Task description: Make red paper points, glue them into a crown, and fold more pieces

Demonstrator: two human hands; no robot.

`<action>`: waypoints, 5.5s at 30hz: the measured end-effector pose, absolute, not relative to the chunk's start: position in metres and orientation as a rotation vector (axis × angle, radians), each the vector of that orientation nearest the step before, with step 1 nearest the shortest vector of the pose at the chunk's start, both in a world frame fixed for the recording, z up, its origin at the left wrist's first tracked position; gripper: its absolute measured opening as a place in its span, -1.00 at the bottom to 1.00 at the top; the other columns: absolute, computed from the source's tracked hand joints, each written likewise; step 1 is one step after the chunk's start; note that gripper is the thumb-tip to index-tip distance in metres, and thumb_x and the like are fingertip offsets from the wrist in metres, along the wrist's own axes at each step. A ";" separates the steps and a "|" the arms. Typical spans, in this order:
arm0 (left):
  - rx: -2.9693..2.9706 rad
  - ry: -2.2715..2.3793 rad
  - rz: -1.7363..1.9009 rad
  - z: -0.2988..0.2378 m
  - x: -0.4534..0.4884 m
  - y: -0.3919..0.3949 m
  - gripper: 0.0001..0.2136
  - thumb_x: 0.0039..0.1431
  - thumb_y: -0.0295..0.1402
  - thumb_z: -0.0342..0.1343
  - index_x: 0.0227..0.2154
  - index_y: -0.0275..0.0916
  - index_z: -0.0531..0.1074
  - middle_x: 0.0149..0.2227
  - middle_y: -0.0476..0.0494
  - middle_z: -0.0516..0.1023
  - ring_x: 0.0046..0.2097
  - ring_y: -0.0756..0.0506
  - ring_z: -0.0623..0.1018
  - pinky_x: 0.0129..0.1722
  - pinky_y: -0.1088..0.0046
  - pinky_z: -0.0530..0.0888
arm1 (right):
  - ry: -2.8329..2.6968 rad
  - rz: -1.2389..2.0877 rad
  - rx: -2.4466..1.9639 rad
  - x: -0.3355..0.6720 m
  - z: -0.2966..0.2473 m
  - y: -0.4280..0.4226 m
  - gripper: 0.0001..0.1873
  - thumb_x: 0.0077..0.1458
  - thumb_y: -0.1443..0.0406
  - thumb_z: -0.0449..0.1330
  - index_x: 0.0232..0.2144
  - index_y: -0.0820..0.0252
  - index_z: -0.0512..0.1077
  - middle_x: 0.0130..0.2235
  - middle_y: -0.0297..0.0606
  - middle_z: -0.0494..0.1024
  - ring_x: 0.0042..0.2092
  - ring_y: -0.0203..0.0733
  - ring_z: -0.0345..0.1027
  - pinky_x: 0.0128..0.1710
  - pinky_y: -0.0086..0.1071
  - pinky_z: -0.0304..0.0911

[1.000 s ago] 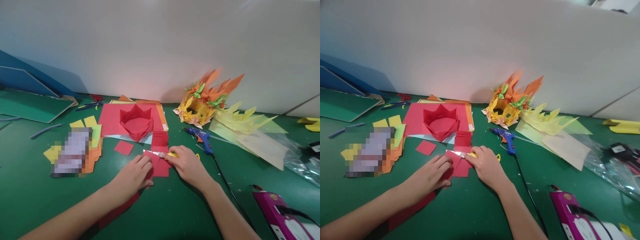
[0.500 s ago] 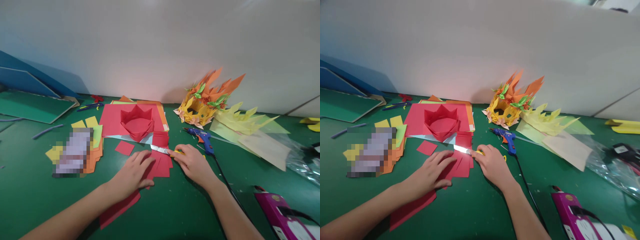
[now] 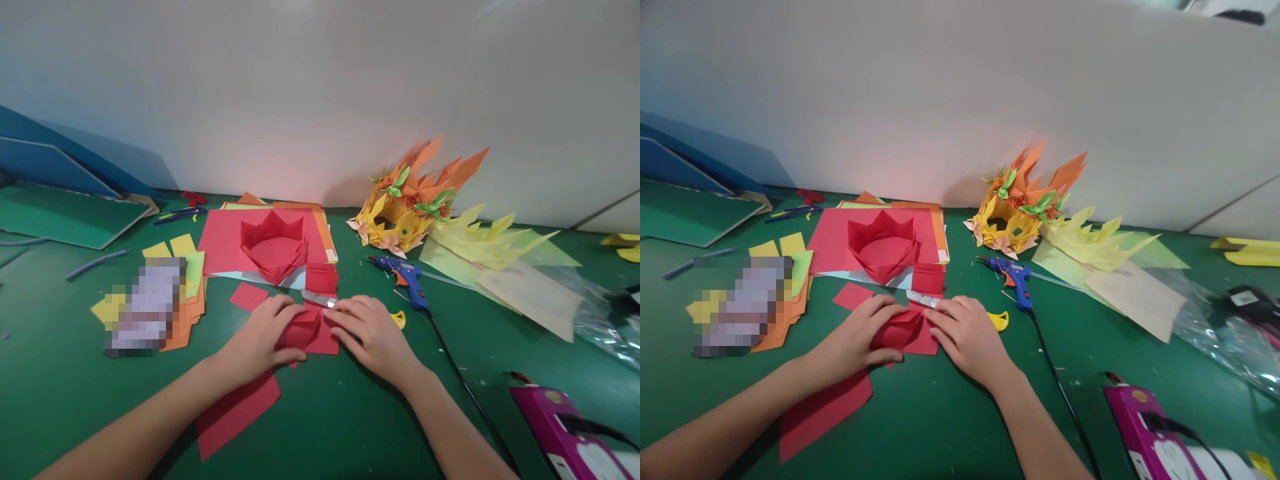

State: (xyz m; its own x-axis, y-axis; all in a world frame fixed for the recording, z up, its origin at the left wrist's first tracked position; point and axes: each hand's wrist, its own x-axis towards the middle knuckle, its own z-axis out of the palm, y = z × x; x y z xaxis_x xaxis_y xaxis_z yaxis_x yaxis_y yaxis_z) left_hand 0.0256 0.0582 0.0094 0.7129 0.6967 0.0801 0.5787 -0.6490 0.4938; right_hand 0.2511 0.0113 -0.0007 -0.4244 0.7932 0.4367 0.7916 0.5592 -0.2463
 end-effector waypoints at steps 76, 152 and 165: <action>2.799 1.041 0.439 0.009 -0.027 0.103 -0.64 0.21 -0.53 -0.24 -0.07 -0.21 0.38 -0.02 -0.22 0.42 0.02 -0.18 0.41 0.00 0.17 0.41 | -2.140 -0.034 -1.593 0.237 -0.024 0.019 -0.59 0.26 0.23 -0.07 0.11 0.10 0.30 0.23 -0.04 0.19 0.19 0.06 0.12 0.11 0.00 0.13; 1.432 1.057 0.578 0.026 0.044 0.048 -0.79 -0.10 -0.19 0.19 -0.51 -0.23 0.43 -0.53 0.03 0.45 -0.51 0.03 0.36 -0.50 0.52 0.28 | -1.448 1.130 -1.270 0.210 -0.006 0.006 -0.75 -0.01 0.14 0.19 -0.56 0.18 0.34 -0.57 -0.38 0.38 -0.53 -0.35 0.16 -0.54 -0.47 0.12; 1.481 1.081 0.634 0.027 0.045 0.047 -0.80 -0.08 -0.19 0.17 -0.57 -0.22 0.41 -0.52 -0.02 0.50 -0.45 -0.02 0.42 -0.40 0.46 0.35 | -1.478 1.113 -1.259 0.209 -0.005 0.006 -0.78 -0.01 0.17 0.18 -0.55 0.18 0.34 -0.58 -0.39 0.38 -0.54 -0.36 0.15 -0.55 -0.49 0.12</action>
